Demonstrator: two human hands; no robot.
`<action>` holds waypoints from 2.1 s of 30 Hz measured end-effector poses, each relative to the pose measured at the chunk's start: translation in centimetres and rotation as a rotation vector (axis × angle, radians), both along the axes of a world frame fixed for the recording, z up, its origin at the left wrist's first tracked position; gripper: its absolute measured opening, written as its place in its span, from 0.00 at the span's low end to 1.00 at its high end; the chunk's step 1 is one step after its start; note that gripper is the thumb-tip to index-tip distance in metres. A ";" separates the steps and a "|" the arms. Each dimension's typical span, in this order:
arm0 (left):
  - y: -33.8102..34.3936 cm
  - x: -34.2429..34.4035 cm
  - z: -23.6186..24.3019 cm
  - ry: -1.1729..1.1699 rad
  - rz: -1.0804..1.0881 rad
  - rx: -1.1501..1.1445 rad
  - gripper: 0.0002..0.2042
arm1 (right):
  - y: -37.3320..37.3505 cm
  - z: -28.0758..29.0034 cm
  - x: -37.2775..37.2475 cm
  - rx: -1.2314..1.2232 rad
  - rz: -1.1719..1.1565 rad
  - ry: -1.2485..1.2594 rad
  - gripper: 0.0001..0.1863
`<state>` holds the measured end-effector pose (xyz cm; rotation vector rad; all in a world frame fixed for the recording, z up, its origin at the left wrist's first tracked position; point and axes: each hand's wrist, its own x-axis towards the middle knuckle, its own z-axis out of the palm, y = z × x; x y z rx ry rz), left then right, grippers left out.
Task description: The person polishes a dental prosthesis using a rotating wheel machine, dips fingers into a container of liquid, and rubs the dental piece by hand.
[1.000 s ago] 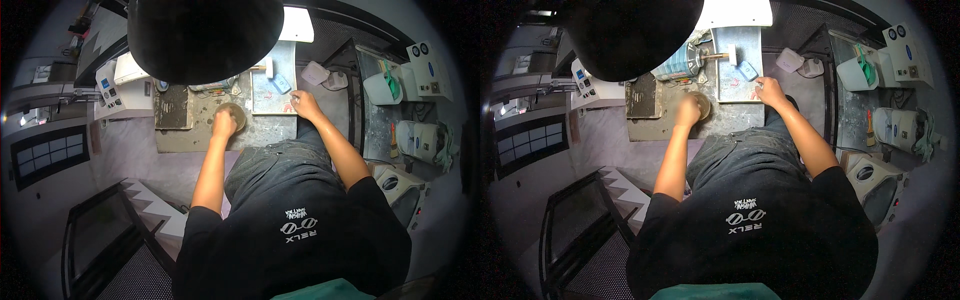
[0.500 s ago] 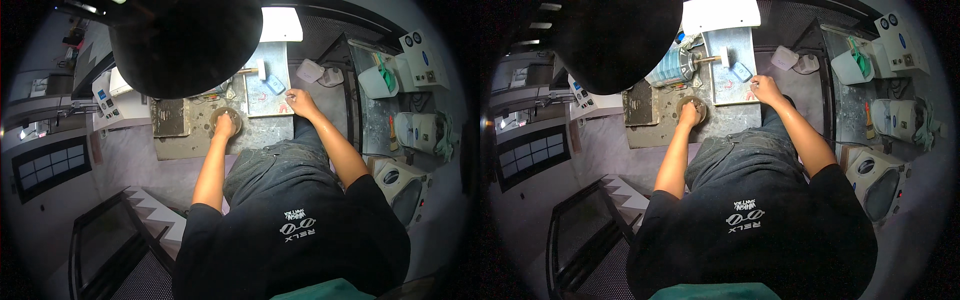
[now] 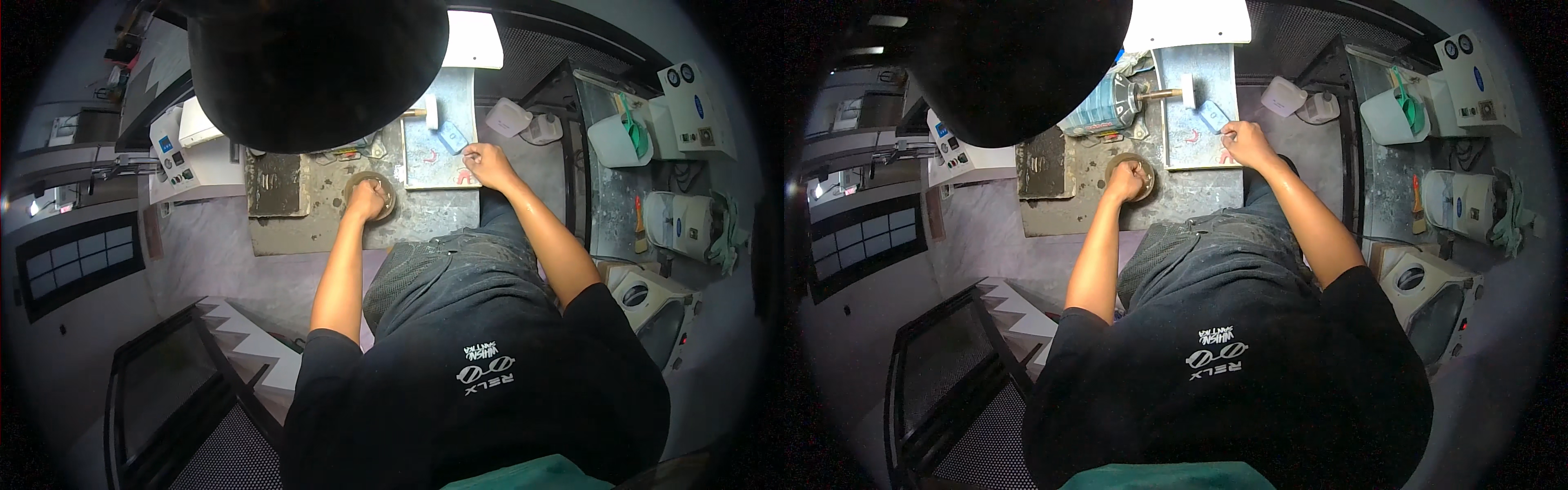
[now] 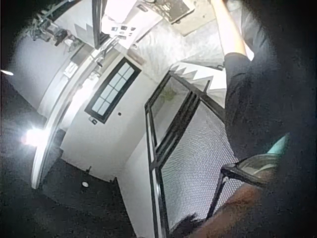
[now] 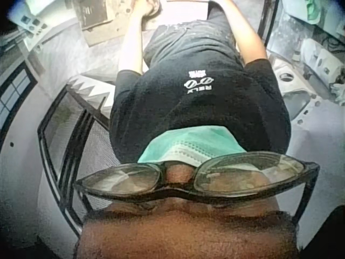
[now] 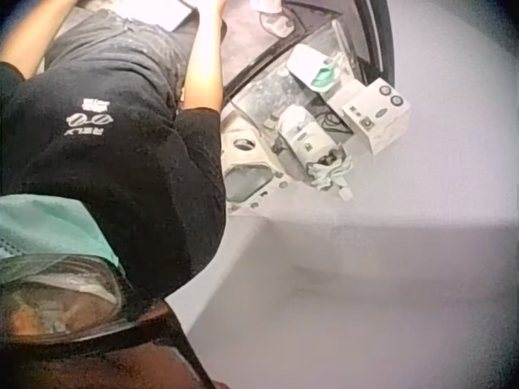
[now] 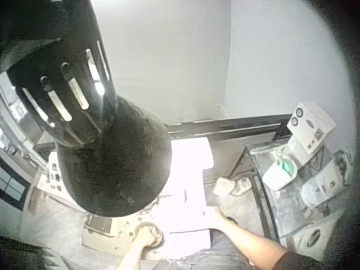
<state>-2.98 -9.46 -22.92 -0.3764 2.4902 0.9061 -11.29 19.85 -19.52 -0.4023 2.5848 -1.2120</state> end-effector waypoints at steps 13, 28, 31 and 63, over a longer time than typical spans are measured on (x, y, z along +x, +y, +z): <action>1.1 0.0 0.8 -0.055 -0.076 0.016 0.06 | -5.6 -3.9 -4.2 0.468 -0.139 0.127 0.24; 0.6 0.6 -1.3 0.033 -0.010 0.008 0.06 | -5.2 -1.0 -1.0 -0.185 -0.279 0.098 0.25; 0.7 0.6 -1.0 0.027 -0.003 0.046 0.06 | -5.3 -1.0 -1.2 -0.197 -0.267 0.089 0.24; 0.4 0.7 -1.7 0.037 0.038 0.103 0.08 | -6.9 1.9 -0.8 -0.012 -0.212 0.007 0.25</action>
